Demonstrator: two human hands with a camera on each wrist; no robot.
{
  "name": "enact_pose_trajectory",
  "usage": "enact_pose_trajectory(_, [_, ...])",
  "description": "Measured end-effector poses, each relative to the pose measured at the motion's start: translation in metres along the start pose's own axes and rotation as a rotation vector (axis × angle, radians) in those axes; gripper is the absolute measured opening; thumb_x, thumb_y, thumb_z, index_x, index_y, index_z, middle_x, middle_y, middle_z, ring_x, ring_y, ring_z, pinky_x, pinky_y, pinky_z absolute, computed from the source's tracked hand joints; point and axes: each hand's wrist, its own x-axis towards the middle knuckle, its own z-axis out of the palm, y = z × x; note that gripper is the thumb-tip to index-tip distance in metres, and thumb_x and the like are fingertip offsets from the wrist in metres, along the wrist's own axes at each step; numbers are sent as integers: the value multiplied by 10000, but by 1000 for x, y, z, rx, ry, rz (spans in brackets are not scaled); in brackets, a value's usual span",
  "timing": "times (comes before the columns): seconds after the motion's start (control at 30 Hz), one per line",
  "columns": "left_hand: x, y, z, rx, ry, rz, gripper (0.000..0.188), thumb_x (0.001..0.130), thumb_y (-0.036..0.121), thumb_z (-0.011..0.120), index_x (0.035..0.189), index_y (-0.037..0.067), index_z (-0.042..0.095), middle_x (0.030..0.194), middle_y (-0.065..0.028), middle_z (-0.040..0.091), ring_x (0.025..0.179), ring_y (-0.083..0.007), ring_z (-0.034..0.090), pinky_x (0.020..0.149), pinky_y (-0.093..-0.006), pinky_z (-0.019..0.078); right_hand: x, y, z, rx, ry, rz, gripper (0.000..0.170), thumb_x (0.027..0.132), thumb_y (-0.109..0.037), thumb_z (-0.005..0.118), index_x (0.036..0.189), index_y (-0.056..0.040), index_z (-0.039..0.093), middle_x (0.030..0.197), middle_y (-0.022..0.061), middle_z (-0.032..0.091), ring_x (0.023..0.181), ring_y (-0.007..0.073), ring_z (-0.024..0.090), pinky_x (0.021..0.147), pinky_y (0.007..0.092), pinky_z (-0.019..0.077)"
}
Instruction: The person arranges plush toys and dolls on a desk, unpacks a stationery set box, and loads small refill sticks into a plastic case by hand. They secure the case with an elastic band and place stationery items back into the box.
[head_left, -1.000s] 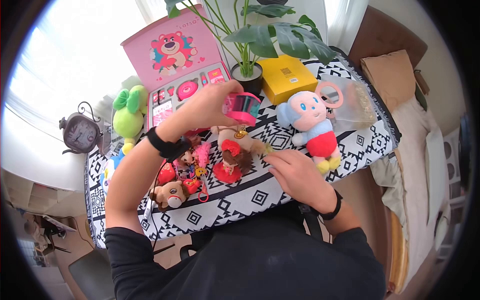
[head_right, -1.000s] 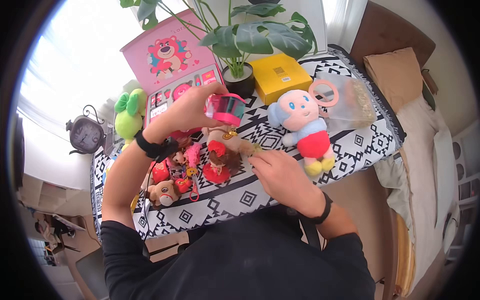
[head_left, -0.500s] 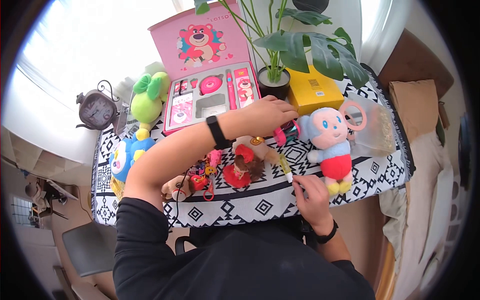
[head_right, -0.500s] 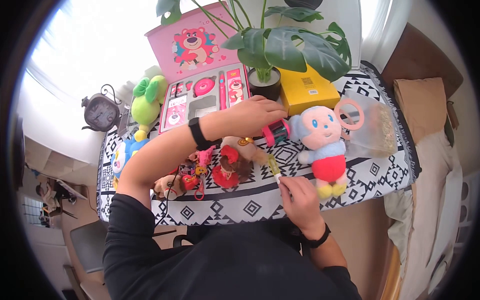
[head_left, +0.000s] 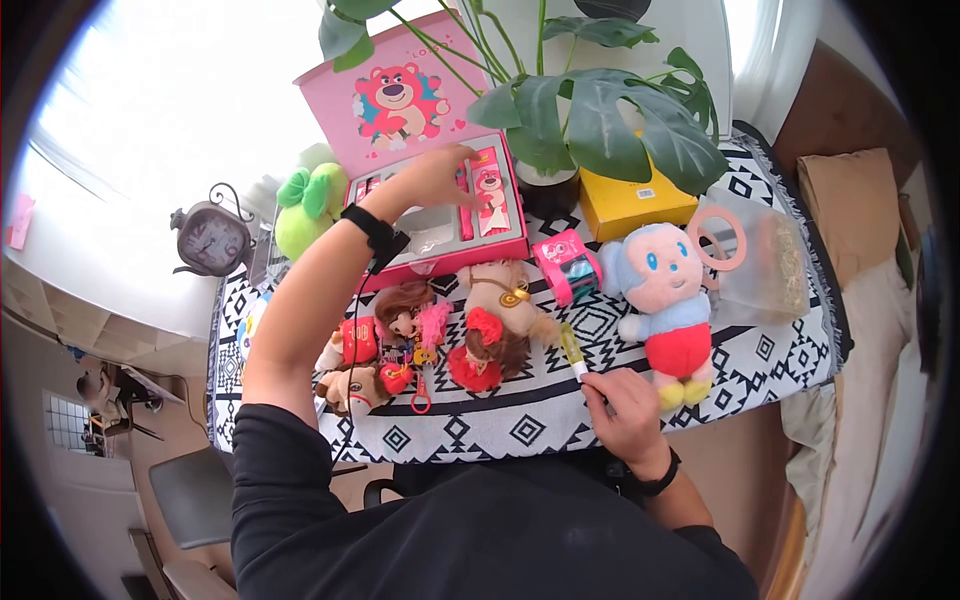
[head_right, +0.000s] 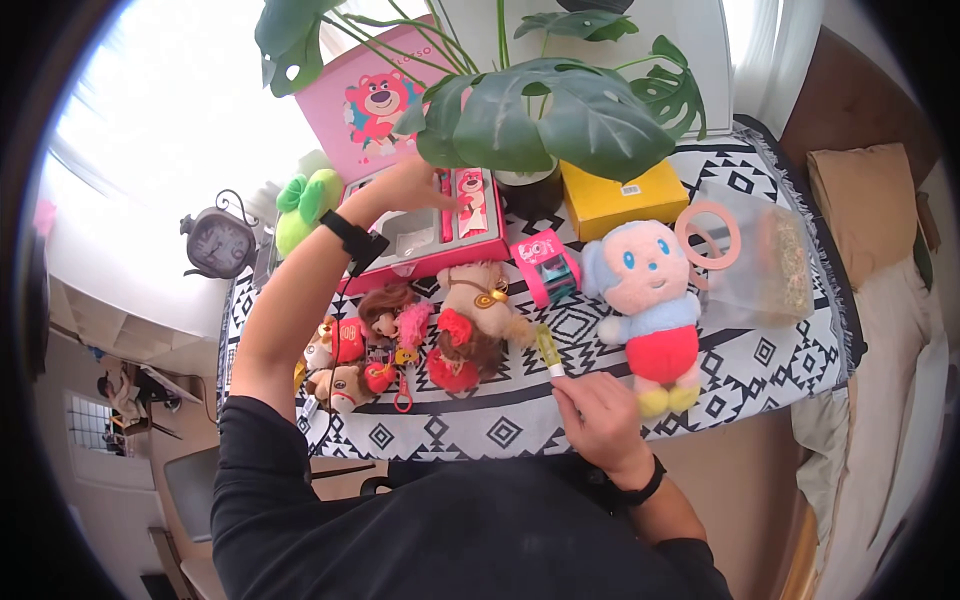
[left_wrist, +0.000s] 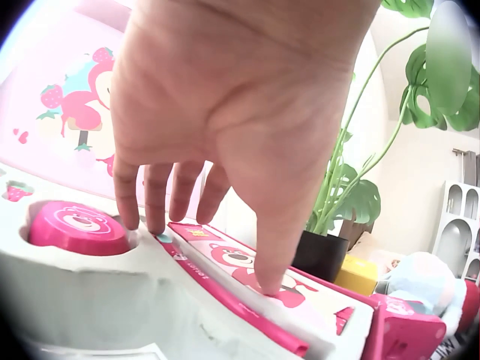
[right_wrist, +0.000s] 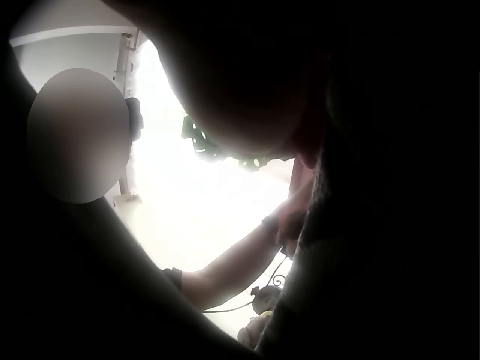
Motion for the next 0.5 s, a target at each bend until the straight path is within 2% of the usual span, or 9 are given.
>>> enact_pose_trajectory(0.03, [6,4,2,89,-5,141,1031,795,537,1036,1575,-41,687,1527,-282,742,1340,-447,748,1172,-500,590,0,0,0,5,-1,-2,255,923,53,891,1164,0,829,925,137,780,810,350,748,726,448,585])
enact_pose_trajectory(0.07, [11,7,1,87,-8,145,1031,795,537,1036,1575,-41,687,1527,-282,742,1340,-447,748,1172,-500,590,-1,0,0,9,-4,-2,256,923,50,892,1165,-3,828,922,135,778,806,348,746,722,447,583])
enact_pose_trajectory(0.13, [18,17,-2,114,-131,110,1143,733,595,1046,1590,-58,664,1529,-301,727,1375,-467,725,1201,-505,566,-1,0,-1,8,-2,1,260,923,46,895,1169,-3,826,919,133,775,807,347,747,720,447,583])
enact_pose_trajectory(0.23, [17,35,-2,255,-187,153,1152,700,608,1047,1556,-67,674,1500,-308,733,1364,-471,729,1181,-513,580,0,0,-1,15,1,3,263,926,39,898,1175,-2,822,913,131,771,804,346,747,717,449,581])
enact_pose_trajectory(0.37, [14,39,-5,221,-221,127,1133,701,616,1034,1523,-76,675,1465,-311,742,1336,-478,732,1163,-531,591,0,1,-2,26,-9,-1,259,934,33,896,1179,-1,820,910,131,769,791,343,743,713,449,578])
enact_pose_trajectory(0.5, [-3,54,-1,236,-115,144,1018,730,536,1005,1513,-30,685,1405,-263,770,1294,-464,746,1122,-543,611,-1,1,-2,25,-5,-7,257,940,29,894,1184,-1,819,904,129,765,780,341,739,710,448,576])
